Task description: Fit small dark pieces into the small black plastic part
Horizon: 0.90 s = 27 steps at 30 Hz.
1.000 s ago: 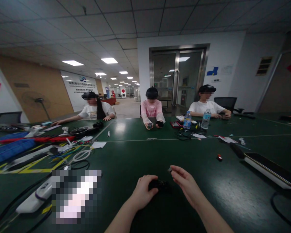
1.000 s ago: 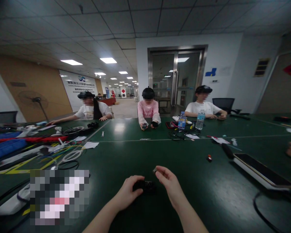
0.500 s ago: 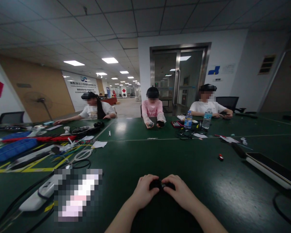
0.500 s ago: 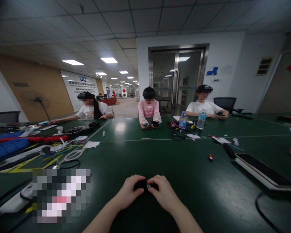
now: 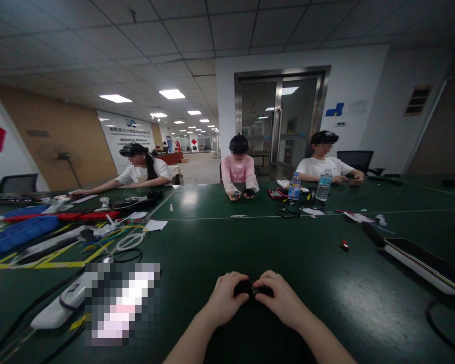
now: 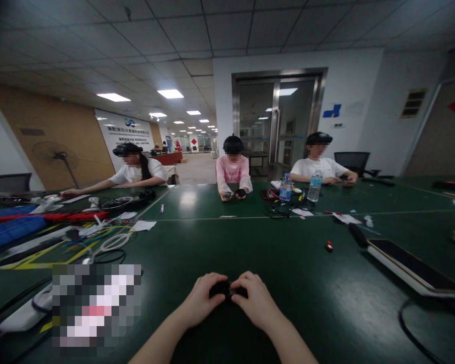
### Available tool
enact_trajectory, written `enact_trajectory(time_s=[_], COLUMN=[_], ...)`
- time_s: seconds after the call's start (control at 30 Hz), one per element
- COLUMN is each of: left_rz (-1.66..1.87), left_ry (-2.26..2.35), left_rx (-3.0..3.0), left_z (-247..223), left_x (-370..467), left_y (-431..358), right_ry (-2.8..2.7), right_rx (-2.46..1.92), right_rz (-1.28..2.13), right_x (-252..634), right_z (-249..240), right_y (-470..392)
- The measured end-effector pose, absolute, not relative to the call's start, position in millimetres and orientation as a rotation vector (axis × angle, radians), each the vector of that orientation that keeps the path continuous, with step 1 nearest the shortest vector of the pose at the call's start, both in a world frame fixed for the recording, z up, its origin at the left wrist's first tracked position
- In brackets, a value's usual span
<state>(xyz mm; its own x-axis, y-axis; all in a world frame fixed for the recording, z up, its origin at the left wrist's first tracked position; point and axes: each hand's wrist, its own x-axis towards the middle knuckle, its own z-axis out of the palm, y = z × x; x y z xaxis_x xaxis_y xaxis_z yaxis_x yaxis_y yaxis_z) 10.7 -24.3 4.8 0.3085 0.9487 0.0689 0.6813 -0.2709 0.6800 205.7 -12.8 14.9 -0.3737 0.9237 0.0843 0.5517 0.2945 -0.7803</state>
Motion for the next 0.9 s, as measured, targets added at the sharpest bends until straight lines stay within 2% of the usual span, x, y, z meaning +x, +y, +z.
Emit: enact_trajectory(time_s=[0.9], left_rz=[0.682], left_ry=[1.427], left_rx=[2.105], left_z=[-0.9], left_x=[11.0], left_y=[-21.9], right_ry=[-2.123], right_rx=[-1.362], right_rz=[0.854], right_x=[209.5], right_z=[20.9], right_y=[-16.0])
